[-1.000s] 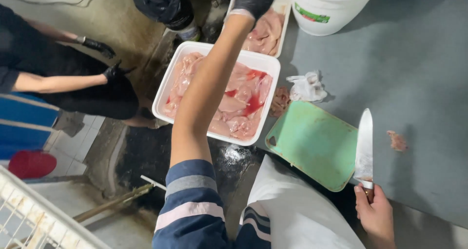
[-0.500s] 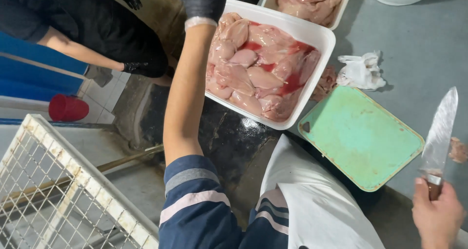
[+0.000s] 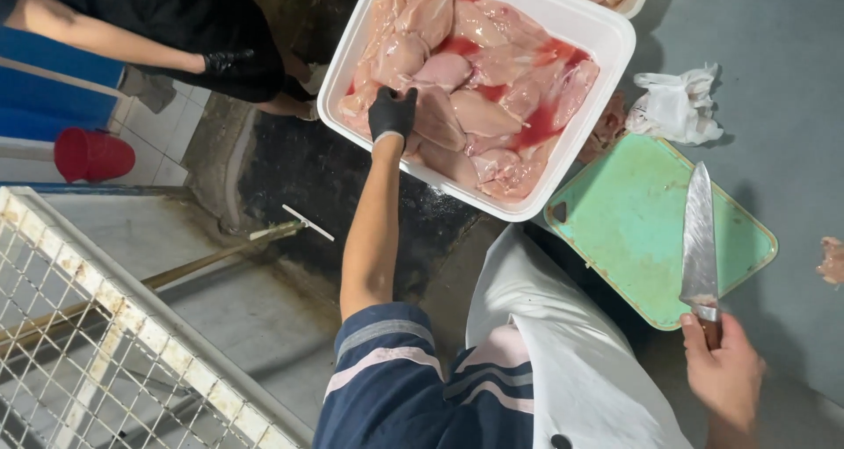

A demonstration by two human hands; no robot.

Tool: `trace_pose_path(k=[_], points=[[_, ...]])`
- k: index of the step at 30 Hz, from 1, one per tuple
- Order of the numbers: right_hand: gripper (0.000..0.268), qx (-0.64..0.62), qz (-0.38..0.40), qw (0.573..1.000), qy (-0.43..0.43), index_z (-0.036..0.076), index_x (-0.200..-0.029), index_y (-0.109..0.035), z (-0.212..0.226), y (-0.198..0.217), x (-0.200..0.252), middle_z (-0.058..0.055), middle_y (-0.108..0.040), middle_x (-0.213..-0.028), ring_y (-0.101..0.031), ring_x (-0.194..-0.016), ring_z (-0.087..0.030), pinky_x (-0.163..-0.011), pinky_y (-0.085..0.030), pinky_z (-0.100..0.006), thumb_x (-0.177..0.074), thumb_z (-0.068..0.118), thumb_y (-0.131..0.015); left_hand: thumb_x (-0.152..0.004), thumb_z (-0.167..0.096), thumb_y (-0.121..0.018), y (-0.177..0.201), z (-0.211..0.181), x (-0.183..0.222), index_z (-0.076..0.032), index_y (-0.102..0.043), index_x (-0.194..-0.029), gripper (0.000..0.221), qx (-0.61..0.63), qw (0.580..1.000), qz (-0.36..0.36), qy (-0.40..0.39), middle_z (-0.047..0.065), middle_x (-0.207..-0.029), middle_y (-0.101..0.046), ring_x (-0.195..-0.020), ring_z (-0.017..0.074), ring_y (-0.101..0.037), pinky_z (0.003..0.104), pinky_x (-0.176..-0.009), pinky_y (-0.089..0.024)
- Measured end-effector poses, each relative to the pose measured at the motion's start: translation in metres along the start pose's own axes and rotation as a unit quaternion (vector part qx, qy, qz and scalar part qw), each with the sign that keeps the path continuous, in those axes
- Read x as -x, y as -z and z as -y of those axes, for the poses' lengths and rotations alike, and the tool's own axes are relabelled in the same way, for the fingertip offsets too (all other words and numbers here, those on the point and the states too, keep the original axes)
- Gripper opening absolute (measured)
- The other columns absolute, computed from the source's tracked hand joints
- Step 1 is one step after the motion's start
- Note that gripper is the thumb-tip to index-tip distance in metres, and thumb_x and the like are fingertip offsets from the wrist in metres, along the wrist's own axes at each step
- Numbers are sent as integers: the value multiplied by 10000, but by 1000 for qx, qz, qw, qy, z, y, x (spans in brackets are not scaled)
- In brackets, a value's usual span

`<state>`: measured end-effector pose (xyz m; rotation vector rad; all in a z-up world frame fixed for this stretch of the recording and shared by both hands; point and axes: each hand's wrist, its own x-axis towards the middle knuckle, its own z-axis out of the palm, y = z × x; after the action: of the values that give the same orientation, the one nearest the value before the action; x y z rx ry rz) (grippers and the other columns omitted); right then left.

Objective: Trimming and cleaning chicken breasts on a cutting board and placing them into a storage bin.

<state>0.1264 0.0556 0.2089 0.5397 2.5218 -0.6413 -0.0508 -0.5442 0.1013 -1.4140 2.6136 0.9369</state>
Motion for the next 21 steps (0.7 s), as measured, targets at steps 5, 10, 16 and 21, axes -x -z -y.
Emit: trace_pose_path(k=[5,10,16,21], points=[[414,20,-10,999,25,56,-1033,-626,5,-1,-2,-132,-649,-790,-617,-823,-442,-816,-455,-502,-1094,465,-608,-830,-154,-595,16,-1,15,-80,-648,-739,129,353,932,42,71,129,-711,-583,-653,193,-532,333,-501,-614],[431,21,-7,999,33,63,-982,-590,3,1,0,-123,-597,-761,-587,-776,-434,-785,-446,-495,-1080,482,-605,-762,44,-617,-16,23,0,-52,-619,-1326,572,441,894,71,33,159,-1098,-698,-814,227,-657,329,-634,-589],[433,19,4,999,28,69,-1001,-605,0,2,2,-124,-610,-767,-601,-789,-426,-786,-450,-474,-1063,498,-596,-738,-70,-710,-27,38,10,-142,-738,-1062,333,280,956,-53,-74,60,-981,-794,-927,199,-747,305,-828,-585],[410,7,22,1000,1,75,-1015,-632,4,5,9,-114,-645,-780,-610,-790,-379,-776,-448,-452,-1070,479,-593,-886,-345,-681,-31,44,14,-155,-732,-870,197,116,981,-68,-143,111,-805,-758,-772,271,-680,400,-749,-501]])
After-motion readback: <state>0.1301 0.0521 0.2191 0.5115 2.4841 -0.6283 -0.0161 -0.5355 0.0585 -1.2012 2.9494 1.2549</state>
